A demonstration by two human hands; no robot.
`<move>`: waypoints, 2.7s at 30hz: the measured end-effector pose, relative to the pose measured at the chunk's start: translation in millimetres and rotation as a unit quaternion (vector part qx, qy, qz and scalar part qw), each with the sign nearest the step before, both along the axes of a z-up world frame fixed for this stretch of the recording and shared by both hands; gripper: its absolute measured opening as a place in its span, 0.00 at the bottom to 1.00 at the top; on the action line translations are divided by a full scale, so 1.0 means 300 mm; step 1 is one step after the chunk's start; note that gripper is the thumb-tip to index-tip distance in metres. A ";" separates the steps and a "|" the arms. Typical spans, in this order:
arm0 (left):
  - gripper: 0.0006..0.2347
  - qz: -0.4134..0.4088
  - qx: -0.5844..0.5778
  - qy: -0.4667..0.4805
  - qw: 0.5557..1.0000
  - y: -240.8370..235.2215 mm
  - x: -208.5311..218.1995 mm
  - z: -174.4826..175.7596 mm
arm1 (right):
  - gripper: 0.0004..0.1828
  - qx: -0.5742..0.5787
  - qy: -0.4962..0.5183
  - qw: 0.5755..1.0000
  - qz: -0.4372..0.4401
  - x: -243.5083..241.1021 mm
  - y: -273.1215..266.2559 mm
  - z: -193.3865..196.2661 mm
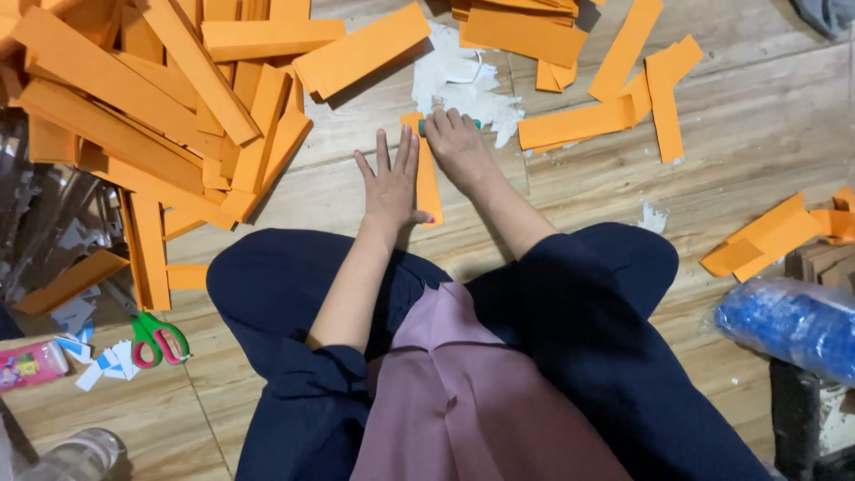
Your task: Applying glue to orange paper strips and folding them before stacking them in a pile.
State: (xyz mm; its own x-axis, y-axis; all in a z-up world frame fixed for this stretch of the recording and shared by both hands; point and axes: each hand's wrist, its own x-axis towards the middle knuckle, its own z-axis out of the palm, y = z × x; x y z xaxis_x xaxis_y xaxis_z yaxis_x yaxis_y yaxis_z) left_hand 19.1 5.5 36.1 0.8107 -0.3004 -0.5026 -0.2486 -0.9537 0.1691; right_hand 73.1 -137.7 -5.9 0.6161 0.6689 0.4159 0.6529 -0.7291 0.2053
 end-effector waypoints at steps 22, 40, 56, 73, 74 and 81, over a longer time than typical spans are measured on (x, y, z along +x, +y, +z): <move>0.57 -0.004 0.129 -0.006 0.992 -0.063 0.000 0.007 | 0.09 -0.016 0.375 0.927 -0.015 -0.294 -0.100 0.088; 0.46 0.030 0.086 -0.045 0.995 -0.055 -0.097 0.023 | 0.09 0.044 0.434 0.897 -0.072 -0.400 -0.145 0.069; 0.45 0.021 0.069 -0.016 0.997 -0.043 -0.059 0.044 | 0.05 -0.032 0.049 0.997 0.046 -0.084 -0.051 0.015; 0.21 -0.134 0.151 -0.169 0.965 -0.090 0.039 -0.200 | 0.16 -0.071 0.426 0.895 -0.110 -0.034 -0.209 0.087; 0.21 -0.130 0.150 -0.172 0.965 -0.073 0.065 -0.197 | 0.16 -0.073 0.422 0.897 -0.108 -0.067 -0.263 0.109; 0.07 -0.127 -0.002 -0.213 0.969 0.036 0.067 -0.247 | 0.22 -0.056 0.553 0.752 -0.354 -0.226 -0.522 0.155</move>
